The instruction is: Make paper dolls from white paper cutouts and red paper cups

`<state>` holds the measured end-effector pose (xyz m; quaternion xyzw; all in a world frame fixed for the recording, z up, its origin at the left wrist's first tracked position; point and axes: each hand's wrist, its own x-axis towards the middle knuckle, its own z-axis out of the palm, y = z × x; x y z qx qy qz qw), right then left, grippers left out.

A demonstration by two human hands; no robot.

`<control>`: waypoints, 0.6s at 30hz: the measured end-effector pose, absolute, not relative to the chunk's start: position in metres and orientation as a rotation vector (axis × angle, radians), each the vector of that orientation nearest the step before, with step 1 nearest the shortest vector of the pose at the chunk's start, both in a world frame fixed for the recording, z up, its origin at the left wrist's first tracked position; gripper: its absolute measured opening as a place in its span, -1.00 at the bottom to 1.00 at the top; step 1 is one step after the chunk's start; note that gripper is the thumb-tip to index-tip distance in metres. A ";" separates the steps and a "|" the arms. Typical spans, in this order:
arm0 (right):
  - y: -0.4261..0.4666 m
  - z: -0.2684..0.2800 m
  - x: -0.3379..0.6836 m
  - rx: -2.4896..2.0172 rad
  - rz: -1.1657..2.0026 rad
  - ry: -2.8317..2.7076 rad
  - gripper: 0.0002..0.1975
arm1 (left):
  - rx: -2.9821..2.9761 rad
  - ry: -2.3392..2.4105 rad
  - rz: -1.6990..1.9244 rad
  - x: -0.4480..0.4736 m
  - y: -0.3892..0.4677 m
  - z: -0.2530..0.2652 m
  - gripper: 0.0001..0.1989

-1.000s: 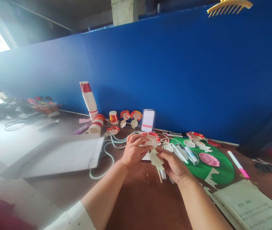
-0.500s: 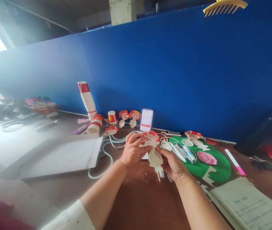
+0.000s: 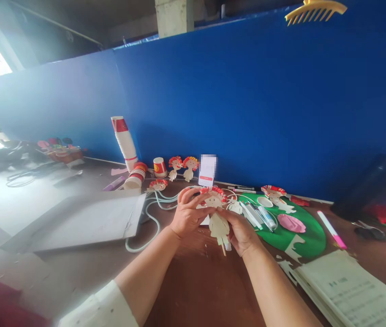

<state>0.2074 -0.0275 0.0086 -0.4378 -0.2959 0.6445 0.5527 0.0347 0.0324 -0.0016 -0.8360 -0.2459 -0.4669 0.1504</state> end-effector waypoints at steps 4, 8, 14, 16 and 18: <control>-0.028 0.011 0.201 -1.064 1.467 -0.692 -0.79 | -2.381 -0.708 -1.338 0.035 0.032 -0.003 -0.80; -0.027 0.012 0.197 -1.140 1.238 -0.688 -0.81 | -2.401 -0.788 -1.337 0.034 0.027 0.001 -0.60; -0.023 0.005 0.198 -1.168 1.036 -0.651 -0.79 | -2.382 -1.170 -1.840 0.043 0.021 0.002 -0.56; -0.021 0.001 0.198 -1.187 0.992 -0.659 -0.72 | -2.574 -1.353 -1.994 0.050 0.022 -0.002 -0.67; -0.020 -0.003 0.198 -1.223 0.946 -0.695 -0.67 | -2.841 -1.585 -2.110 0.056 0.023 -0.005 -0.71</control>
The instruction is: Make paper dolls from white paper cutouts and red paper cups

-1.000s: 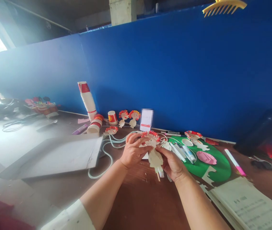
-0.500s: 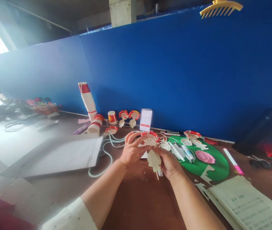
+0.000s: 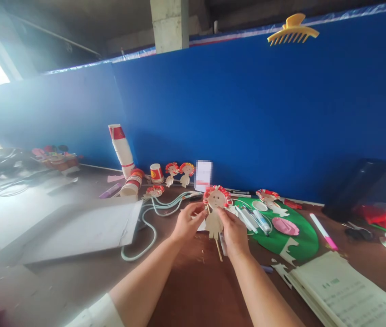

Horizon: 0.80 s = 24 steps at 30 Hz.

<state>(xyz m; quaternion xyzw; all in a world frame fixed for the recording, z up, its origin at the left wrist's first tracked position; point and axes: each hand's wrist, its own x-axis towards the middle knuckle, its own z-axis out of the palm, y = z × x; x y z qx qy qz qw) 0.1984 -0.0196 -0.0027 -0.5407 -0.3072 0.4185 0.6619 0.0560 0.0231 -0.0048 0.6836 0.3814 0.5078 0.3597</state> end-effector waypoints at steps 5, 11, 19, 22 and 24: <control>-0.018 -0.006 0.196 -1.231 0.913 -0.751 -0.66 | 1.343 0.860 1.085 0.061 0.026 -0.006 -0.63; -0.019 -0.006 0.195 -1.294 0.875 -0.786 -0.66 | 1.200 0.854 1.077 0.062 0.028 -0.007 -0.55; -0.027 0.006 0.187 -1.368 0.799 -0.932 -0.73 | 1.098 0.812 1.084 0.063 0.027 -0.006 -0.48; -0.024 0.001 0.189 -1.330 0.846 -0.946 -0.68 | 1.064 0.824 1.103 0.063 0.028 -0.007 -0.49; -0.022 -0.003 0.192 -1.283 0.916 -0.923 -0.64 | 1.033 0.852 1.116 0.063 0.030 -0.009 -0.50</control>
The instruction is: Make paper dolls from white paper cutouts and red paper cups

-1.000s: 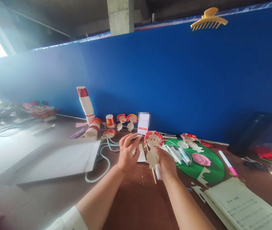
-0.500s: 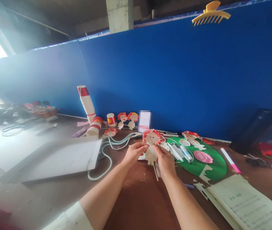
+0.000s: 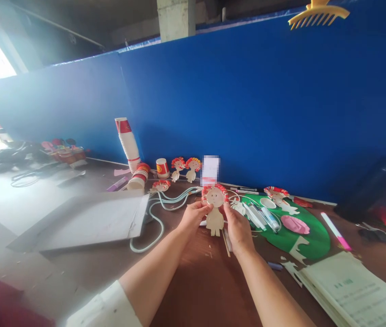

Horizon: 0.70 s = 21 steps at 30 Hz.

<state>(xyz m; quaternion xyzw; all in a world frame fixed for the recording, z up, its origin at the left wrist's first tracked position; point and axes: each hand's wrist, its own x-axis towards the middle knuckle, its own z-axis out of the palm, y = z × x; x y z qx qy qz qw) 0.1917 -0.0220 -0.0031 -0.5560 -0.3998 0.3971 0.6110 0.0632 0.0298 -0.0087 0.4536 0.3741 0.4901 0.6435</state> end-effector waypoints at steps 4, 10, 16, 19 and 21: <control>-0.019 -0.007 0.194 -1.225 1.078 -0.840 -0.64 | 1.003 0.873 1.146 0.063 0.032 -0.010 -0.51; -0.019 -0.009 0.190 -1.190 1.061 -0.884 -0.72 | 0.965 0.820 1.170 0.063 0.030 -0.007 -0.54; -0.015 -0.014 0.190 -1.188 1.007 -0.831 -0.71 | 1.005 0.850 1.166 0.063 0.030 -0.008 -0.58; -0.015 -0.015 0.190 -1.192 1.007 -0.830 -0.70 | 1.019 0.854 1.161 0.063 0.031 -0.008 -0.60; -0.015 -0.014 0.190 -1.200 1.013 -0.830 -0.70 | 1.029 0.845 1.156 0.062 0.032 -0.009 -0.61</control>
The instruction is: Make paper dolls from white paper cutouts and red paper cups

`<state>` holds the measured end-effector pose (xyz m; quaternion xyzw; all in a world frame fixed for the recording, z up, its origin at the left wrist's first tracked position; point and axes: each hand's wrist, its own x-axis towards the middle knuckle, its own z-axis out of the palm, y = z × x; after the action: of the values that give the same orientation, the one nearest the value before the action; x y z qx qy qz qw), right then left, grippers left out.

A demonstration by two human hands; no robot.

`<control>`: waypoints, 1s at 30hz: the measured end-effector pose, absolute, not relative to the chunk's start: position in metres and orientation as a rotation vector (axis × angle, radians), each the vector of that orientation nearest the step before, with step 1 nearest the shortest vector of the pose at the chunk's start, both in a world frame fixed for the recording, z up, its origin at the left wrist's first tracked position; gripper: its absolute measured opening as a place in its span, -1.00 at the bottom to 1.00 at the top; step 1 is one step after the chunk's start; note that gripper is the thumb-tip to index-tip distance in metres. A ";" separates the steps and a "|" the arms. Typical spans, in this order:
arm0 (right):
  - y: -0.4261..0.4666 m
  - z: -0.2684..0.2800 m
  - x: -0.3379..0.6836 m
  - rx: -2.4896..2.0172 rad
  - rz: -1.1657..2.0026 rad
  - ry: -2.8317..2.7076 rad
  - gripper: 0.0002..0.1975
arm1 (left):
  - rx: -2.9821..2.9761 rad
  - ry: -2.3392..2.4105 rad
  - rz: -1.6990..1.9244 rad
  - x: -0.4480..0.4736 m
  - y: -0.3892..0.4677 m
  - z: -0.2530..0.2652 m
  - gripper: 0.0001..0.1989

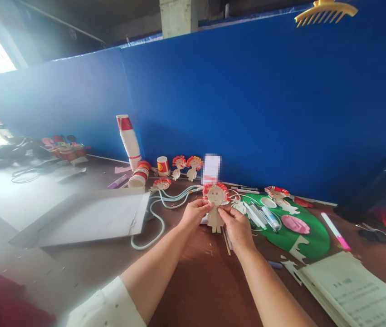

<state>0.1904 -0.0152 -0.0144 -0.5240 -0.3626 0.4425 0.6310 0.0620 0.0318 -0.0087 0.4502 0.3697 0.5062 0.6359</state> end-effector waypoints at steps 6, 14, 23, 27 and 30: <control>-0.013 -0.018 0.194 -1.211 1.000 -0.864 -0.70 | 1.052 0.822 1.139 0.060 0.034 -0.011 -0.61; -0.012 -0.021 0.195 -1.216 0.999 -0.871 -0.69 | 1.066 0.833 1.125 0.060 0.033 -0.011 -0.62; -0.013 -0.016 0.190 -1.127 1.069 -0.872 -0.71 | 1.017 0.869 1.162 0.062 0.032 -0.008 -0.69; -0.011 -0.016 0.190 -1.127 1.102 -0.842 -0.71 | 1.082 0.869 1.122 0.063 0.032 -0.010 -0.69; -0.009 -0.018 0.192 -1.166 1.049 -0.842 -0.68 | 1.126 0.884 1.108 0.065 0.031 -0.013 -0.69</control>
<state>0.1916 -0.0093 -0.0177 -0.5089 -0.3676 0.4581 0.6293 0.0653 0.0313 -0.0127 0.4891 0.3840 0.4815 0.6176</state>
